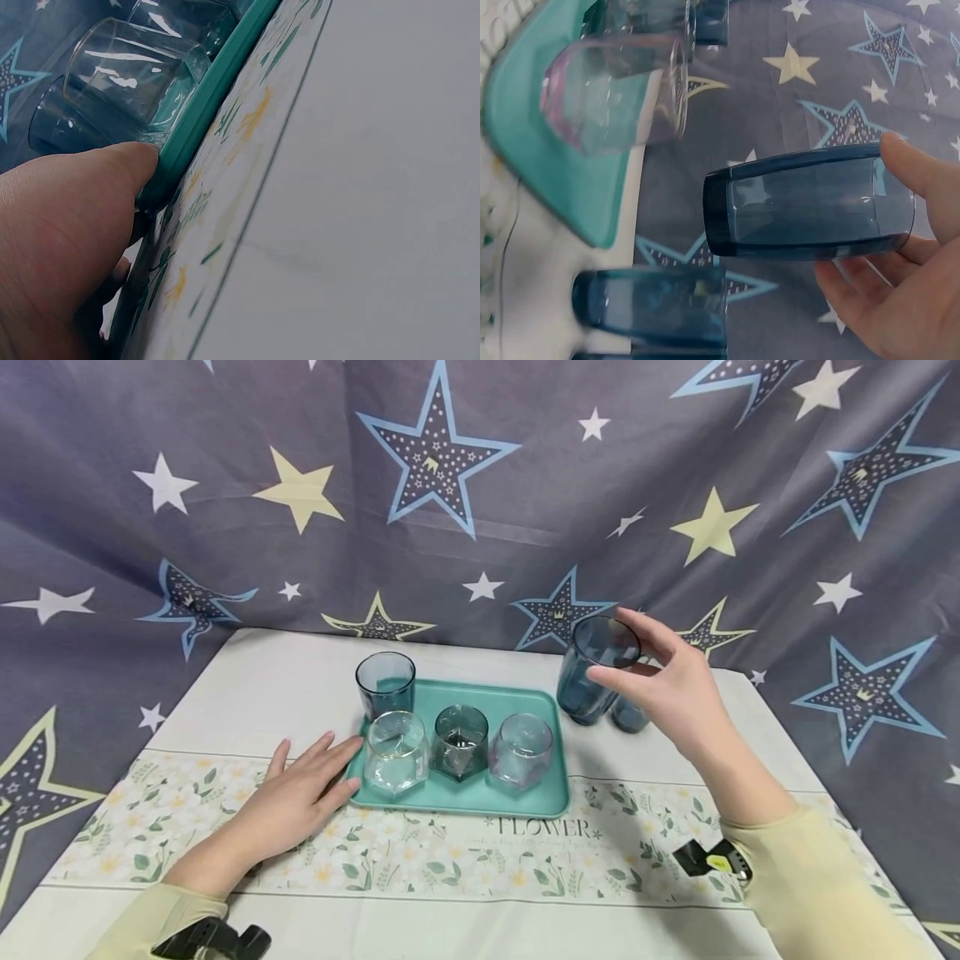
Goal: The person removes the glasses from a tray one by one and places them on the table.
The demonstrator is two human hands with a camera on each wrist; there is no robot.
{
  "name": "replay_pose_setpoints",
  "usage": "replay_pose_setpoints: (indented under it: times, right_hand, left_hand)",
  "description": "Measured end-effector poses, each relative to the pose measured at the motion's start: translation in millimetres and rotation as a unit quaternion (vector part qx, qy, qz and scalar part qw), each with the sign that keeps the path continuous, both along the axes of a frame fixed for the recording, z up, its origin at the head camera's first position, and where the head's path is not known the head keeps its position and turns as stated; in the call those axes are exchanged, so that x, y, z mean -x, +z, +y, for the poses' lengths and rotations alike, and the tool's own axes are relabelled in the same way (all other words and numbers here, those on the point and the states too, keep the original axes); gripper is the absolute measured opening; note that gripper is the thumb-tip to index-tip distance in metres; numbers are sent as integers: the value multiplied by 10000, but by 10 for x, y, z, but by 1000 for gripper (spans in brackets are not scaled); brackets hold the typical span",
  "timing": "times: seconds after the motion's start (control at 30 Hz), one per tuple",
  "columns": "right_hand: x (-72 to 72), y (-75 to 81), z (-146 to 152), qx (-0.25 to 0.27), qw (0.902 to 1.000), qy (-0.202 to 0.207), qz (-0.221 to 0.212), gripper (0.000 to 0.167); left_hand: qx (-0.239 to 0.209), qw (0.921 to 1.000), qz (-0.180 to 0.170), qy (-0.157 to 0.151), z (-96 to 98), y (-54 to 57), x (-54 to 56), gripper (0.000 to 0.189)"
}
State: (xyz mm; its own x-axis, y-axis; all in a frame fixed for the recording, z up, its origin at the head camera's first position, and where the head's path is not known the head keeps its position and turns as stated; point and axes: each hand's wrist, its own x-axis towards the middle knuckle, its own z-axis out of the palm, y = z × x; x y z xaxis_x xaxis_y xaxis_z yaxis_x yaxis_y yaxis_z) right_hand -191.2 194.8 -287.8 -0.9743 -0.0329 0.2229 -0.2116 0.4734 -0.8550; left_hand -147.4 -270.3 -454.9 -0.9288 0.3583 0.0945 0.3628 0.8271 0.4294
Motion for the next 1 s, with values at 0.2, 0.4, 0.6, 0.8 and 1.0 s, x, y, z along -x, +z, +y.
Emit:
replay_pose_setpoints:
  times: [0.2,0.4,0.6,0.8,1.0]
  right_hand:
    - [-71,-33,237,-152,9996,-183,-181,84]
    - [-119,-89,463,-464,9981,-355,-221,87]
    - [-194,-173,687,-829,9940,-581,-403,89]
    - [-267,-269,864,-898,9913,-773,-577,91]
    - [-278,-340,995,-984,9897,-899,-520,90]
  left_hand:
    - [-28,10000,-55,26,1,23,-4,67]
    - [-22,9999,-104,25,0,19,1,68]
    - [-40,10000,-64,30,18,12,-5,68]
    - [-55,10000,-18,10,23,6,-8,67]
    - [-38,10000,-39,41,10,14,-10,67]
